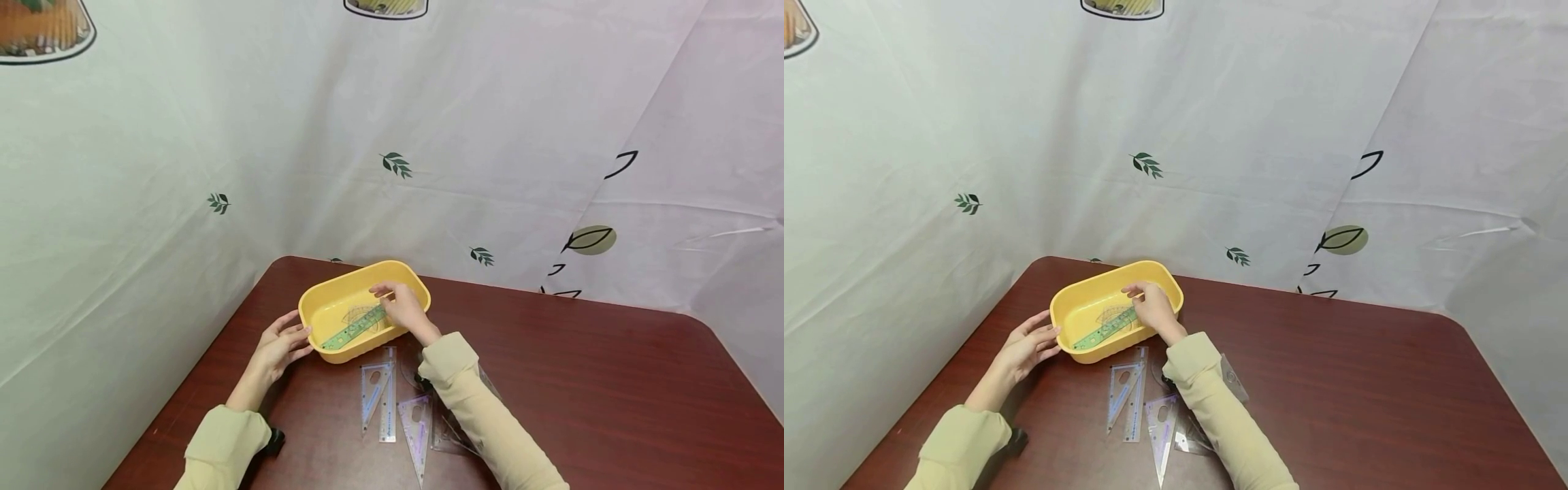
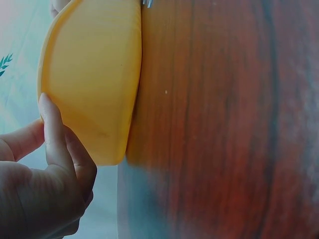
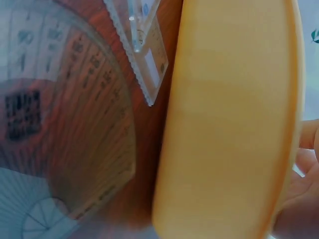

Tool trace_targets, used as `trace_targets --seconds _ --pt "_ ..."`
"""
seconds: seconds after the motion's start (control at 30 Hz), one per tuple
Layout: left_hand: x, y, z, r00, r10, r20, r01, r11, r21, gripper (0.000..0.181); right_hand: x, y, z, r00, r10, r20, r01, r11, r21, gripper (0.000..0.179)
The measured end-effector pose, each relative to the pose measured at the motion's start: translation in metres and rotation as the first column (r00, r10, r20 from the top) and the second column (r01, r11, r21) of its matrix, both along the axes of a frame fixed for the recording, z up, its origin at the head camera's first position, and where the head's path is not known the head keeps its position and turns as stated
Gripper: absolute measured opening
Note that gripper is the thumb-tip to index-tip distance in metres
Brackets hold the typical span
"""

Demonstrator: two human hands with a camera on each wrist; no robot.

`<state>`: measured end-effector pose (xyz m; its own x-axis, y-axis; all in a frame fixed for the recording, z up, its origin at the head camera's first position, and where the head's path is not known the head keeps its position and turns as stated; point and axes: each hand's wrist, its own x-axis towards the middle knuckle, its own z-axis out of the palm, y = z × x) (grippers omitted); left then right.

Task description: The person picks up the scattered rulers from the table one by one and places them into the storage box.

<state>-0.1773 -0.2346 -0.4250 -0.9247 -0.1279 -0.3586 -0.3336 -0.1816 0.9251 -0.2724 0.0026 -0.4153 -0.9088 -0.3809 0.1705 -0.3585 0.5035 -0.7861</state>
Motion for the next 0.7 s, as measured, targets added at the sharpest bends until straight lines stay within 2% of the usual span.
trace_targets --seconds 0.23,0.7 --pt "0.0 0.0 0.001 1.0 -0.002 -0.002 0.002 1.0 0.003 0.072 0.015 0.0 0.014 0.997 0.049 -0.052 -0.049 0.999 -0.011 0.026" --pt "0.0 0.0 -0.001 1.0 -0.002 0.0 0.002 1.0 0.003 0.072 0.042 0.011 0.037 0.998 0.067 -0.017 -0.067 0.998 -0.003 0.022"
